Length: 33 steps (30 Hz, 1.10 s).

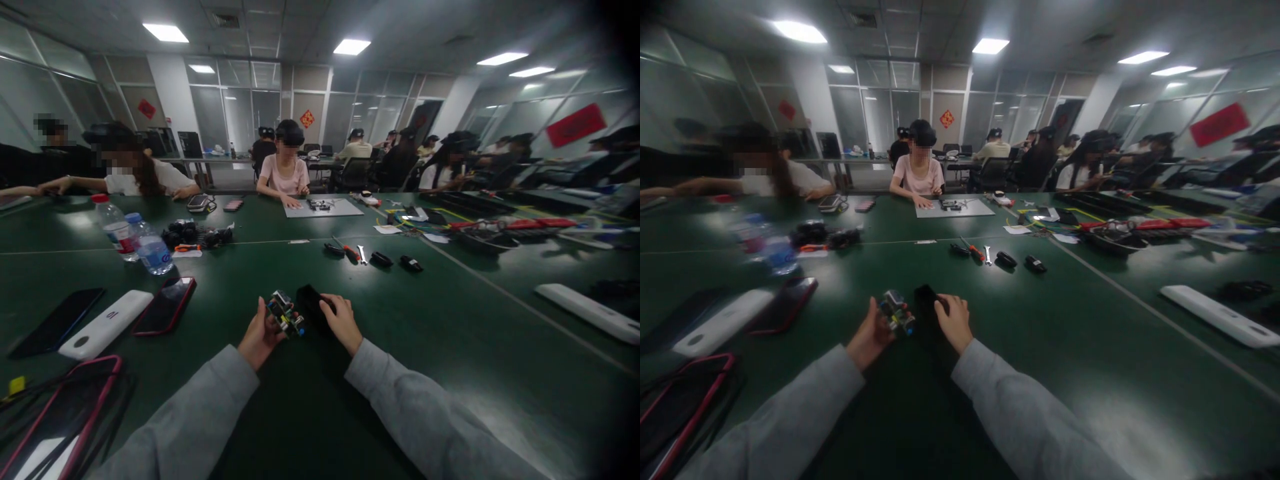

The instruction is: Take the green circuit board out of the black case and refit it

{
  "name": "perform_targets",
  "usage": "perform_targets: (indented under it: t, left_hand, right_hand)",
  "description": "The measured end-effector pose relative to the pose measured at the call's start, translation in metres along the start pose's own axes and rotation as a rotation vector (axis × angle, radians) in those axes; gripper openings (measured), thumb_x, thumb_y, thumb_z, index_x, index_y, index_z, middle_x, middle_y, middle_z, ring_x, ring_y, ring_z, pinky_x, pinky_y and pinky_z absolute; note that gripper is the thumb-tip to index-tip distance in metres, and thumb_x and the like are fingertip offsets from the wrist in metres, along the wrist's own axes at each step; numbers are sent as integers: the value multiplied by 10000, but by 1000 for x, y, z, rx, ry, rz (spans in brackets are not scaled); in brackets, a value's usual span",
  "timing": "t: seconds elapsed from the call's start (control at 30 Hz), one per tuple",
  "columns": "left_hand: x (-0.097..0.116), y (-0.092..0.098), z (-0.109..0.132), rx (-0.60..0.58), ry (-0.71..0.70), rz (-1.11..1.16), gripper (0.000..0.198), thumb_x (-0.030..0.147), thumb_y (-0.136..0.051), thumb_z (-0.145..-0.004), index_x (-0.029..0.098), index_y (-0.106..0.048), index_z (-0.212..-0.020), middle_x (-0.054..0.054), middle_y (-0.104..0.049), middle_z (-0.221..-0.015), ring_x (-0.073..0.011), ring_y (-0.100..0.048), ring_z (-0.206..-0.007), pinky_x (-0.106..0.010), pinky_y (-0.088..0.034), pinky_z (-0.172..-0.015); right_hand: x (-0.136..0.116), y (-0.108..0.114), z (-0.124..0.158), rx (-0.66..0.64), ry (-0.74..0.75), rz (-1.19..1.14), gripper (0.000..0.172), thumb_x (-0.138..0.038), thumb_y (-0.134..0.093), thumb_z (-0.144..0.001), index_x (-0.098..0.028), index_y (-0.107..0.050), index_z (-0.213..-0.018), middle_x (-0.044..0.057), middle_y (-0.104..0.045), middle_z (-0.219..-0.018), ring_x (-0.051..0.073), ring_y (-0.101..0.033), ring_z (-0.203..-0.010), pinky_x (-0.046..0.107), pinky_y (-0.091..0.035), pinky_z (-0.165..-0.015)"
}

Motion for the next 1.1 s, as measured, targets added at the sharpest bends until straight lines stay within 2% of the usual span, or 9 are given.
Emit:
perform_targets:
  t: [0.1,0.2,0.3,0.4,0.6,0.73,0.9,1.0,1.1]
  left_hand:
    - [-1,3,-1,-3,-11,-2,566,558,-472,-772,166,-484,-1179,-134,-615,-1090,-240,-605,-974,-385,-495,-803]
    - [-2,5,-2,-23,-26,9,538,540,-494,-770,172,-492,-1163,-137,-609,-1094,-241,-601,-977,-389,-496,-801]
    - [-4,7,-4,-30,-41,20,513,533,-508,-765,181,-506,-1139,-122,-622,-1056,-221,-616,-923,-373,-503,-776]
    - [-8,9,-6,-12,-47,25,505,536,-516,-759,184,-514,-1120,-99,-639,-992,-190,-632,-840,-329,-510,-720]
    - [-10,8,-4,28,-87,-34,506,521,-537,-752,188,-505,-1132,-98,-643,-978,-176,-641,-769,-276,-496,-635]
    - [-7,7,1,20,-125,-82,483,508,-522,-770,185,-505,-1129,-103,-631,-1022,-156,-636,-755,-251,-484,-618]
    - [-5,6,2,59,-124,-101,481,518,-514,-770,146,-546,-1074,-116,-636,-982,-160,-635,-750,-260,-497,-628]
    - [-3,3,5,77,-132,-100,440,489,-540,-768,123,-584,-1008,-129,-645,-975,-171,-638,-801,-288,-504,-730]
    - [-2,1,8,119,-144,-132,419,479,-569,-751,108,-604,-943,-141,-655,-963,-188,-643,-815,-299,-507,-749]
  right_hand:
    - [-15,9,7,155,58,29,342,-344,-437,-823,-183,-549,-1102,85,-546,-1035,240,-430,-1005,471,-332,-891]
    - [-44,14,26,265,280,40,374,-281,-437,-831,-198,-468,-1195,90,-486,-1145,241,-400,-1095,472,-310,-943]
    - [-74,6,49,139,484,101,441,-264,-473,-823,-235,-418,-1260,87,-417,-1247,250,-360,-1174,470,-304,-981]
    - [-91,-9,63,-27,593,210,508,-256,-492,-818,-239,-377,-1313,97,-330,-1342,277,-284,-1251,482,-303,-1001]
    - [-93,-19,62,-124,565,284,542,-210,-456,-839,-235,-307,-1359,118,-312,-1357,271,-363,-1210,459,-385,-954]
    - [-88,-16,57,-113,514,221,559,-229,-474,-835,-230,-286,-1362,117,-330,-1326,251,-390,-1194,433,-398,-960]
    - [-81,-17,50,-78,372,60,722,-227,-582,-755,-255,-216,-1377,94,-352,-1274,228,-451,-1141,406,-449,-918]
    - [-83,-14,49,-59,363,-38,637,-193,-543,-767,-240,-284,-1347,86,-394,-1247,199,-451,-1144,372,-416,-963]
    - [-88,-4,47,-28,347,-182,558,-208,-527,-777,-210,-347,-1305,81,-460,-1214,187,-470,-1126,358,-380,-993]
Point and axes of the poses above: each hand's wrist, its own z-axis away from the middle knuckle, its own y-axis out of the back of the hand, x = y × z, the point moved 1 cm from there along -z, towards the middle knuckle
